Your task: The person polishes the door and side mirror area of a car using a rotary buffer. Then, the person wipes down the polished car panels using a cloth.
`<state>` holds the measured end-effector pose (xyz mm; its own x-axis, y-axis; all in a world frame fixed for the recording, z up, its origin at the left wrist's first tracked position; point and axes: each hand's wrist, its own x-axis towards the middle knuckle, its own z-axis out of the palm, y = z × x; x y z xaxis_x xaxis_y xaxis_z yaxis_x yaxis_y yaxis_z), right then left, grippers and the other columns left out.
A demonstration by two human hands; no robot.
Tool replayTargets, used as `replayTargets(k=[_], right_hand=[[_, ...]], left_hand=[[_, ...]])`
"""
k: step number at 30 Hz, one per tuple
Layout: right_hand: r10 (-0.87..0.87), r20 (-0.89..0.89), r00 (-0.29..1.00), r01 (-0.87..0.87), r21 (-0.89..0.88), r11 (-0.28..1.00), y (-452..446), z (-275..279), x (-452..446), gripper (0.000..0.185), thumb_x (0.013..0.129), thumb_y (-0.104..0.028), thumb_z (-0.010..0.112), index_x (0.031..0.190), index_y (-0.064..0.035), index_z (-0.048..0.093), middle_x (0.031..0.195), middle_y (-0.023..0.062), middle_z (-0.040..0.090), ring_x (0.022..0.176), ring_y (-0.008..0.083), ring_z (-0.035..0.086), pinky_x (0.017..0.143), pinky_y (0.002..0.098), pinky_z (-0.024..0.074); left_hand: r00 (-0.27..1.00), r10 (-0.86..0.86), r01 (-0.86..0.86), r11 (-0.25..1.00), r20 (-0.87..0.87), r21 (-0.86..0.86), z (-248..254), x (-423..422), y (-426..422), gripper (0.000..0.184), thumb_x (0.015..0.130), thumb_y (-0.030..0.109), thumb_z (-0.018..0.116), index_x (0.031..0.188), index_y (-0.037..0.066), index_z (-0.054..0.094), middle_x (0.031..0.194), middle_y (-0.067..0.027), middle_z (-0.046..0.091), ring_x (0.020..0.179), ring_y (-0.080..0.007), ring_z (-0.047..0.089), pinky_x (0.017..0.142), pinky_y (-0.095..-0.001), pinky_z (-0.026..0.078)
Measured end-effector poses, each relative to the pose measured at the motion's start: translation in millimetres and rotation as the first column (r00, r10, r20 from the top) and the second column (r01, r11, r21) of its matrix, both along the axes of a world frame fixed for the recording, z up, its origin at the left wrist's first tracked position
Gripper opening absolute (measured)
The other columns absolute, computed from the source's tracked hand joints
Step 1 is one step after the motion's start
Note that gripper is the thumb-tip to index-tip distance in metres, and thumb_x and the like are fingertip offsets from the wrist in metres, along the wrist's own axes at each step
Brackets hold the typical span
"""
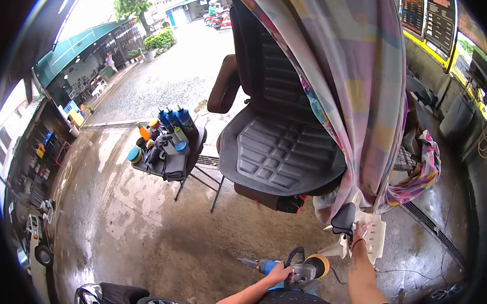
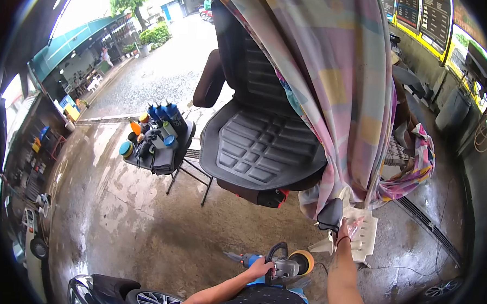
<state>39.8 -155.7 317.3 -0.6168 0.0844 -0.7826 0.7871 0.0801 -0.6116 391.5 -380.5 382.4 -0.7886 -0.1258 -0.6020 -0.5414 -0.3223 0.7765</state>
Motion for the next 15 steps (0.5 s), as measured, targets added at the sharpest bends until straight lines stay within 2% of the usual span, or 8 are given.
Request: replayTargets(k=[1, 3, 4, 8, 10, 11, 13, 15], right_hand=[[0.004, -0.005, 1.000, -0.004, 0.002, 1.000, -4, 3, -2, 0.070, 0.090, -0.079, 0.051, 0.120, -0.0169, 0.064, 0.077, 0.0031, 0.061, 0.057, 0.0163, 0.053, 0.049, 0.0326, 0.0400], [0.137, 0.004, 0.991, -0.137, -0.083, 0.987, 0, -26, -15, 0.077, 0.086, -0.067, 0.064, 0.147, -0.0230, 0.050, 0.127, 0.0082, 0.061, 0.103, 0.0274, 0.057, 0.083, 0.0474, 0.0444], [0.010, 0.021, 1.000, -0.011, 0.029, 1.000, -4, -26, -15, 0.063, 0.086, -0.054, 0.072, 0.138, -0.0221, 0.057, 0.122, 0.0061, 0.064, 0.102, 0.0231, 0.060, 0.081, 0.0463, 0.0464], [0.007, -0.091, 0.996, -0.004, 0.038, 0.999, -5, -60, -38, 0.053, 0.092, -0.036, 0.071, 0.139, -0.0145, 0.058, 0.117, 0.0082, 0.065, 0.094, 0.0247, 0.065, 0.077, 0.0379, 0.0540], [-0.385, -0.287, 0.877, 0.331, -0.217, 0.918, -8, -67, -39, 0.048, 0.090, -0.012, 0.071, 0.135, -0.0048, 0.058, 0.118, 0.0084, 0.065, 0.099, 0.0261, 0.066, 0.087, 0.0406, 0.0545], [-0.387, -0.287, 0.876, 0.335, -0.214, 0.918, -9, -58, -37, 0.048, 0.090, -0.012, 0.071, 0.135, -0.0048, 0.058, 0.118, 0.0084, 0.065, 0.099, 0.0261, 0.066, 0.087, 0.0406, 0.0545], [-0.597, -0.369, 0.713, 0.369, -0.527, 0.766, -7, -20, -18, 0.045, 0.087, -0.002, 0.070, 0.131, 0.0003, 0.059, 0.116, 0.0082, 0.066, 0.101, 0.0237, 0.066, 0.090, 0.0384, 0.0550], [-0.556, -0.394, 0.732, 0.294, -0.554, 0.779, 12, 23, 10, 0.040, 0.090, -0.008, 0.069, 0.129, -0.0030, 0.061, 0.120, 0.0085, 0.068, 0.105, 0.0251, 0.067, 0.095, 0.0403, 0.0545]], left_hand=[[1.000, 0.004, -0.004, 1.000, -0.005, 0.002, -3, 4, -2, 0.016, 0.099, 0.013, 0.054, 0.090, 0.001, 0.060, 0.079, -0.0095, 0.067, 0.072, -0.0208, 0.069, 0.070, -0.0358, 0.056], [0.996, 0.069, -0.070, 0.997, 0.061, 0.015, -1, 8, -8, 0.015, 0.099, 0.013, 0.054, 0.091, 0.001, 0.059, 0.079, -0.0093, 0.067, 0.072, -0.0214, 0.069, 0.070, -0.0362, 0.056], [0.989, 0.129, -0.132, 0.990, 0.072, 0.043, 1, 10, -8, 0.014, 0.099, 0.013, 0.054, 0.092, 0.001, 0.059, 0.080, -0.0097, 0.067, 0.071, -0.0217, 0.069, 0.070, -0.0369, 0.057], [0.978, 0.204, -0.205, 0.978, 0.047, 0.027, 0, 15, -12, 0.023, 0.095, 0.013, 0.053, 0.080, -0.001, 0.062, 0.073, -0.0108, 0.067, 0.065, -0.0208, 0.067, 0.064, -0.0362, 0.054], [0.975, 0.219, -0.220, 0.975, 0.038, 0.038, -4, 18, -16, 0.022, 0.095, 0.012, 0.053, 0.080, -0.002, 0.062, 0.073, -0.0108, 0.067, 0.065, -0.0212, 0.067, 0.064, -0.0362, 0.055], [0.976, 0.215, -0.217, 0.975, 0.040, 0.040, -5, 17, -18, 0.022, 0.095, 0.012, 0.053, 0.080, -0.002, 0.062, 0.073, -0.0108, 0.067, 0.065, -0.0212, 0.067, 0.064, -0.0362, 0.055], [0.979, 0.192, -0.194, 0.981, 0.060, 0.015, -9, 19, -20, 0.022, 0.095, 0.012, 0.053, 0.081, -0.002, 0.062, 0.072, -0.0110, 0.067, 0.064, -0.0212, 0.067, 0.064, -0.0364, 0.055], [0.980, 0.184, -0.185, 0.983, 0.071, 0.011, -14, 20, -21, 0.021, 0.095, 0.011, 0.053, 0.080, -0.002, 0.062, 0.072, -0.0111, 0.067, 0.064, -0.0212, 0.067, 0.064, -0.0366, 0.055]])
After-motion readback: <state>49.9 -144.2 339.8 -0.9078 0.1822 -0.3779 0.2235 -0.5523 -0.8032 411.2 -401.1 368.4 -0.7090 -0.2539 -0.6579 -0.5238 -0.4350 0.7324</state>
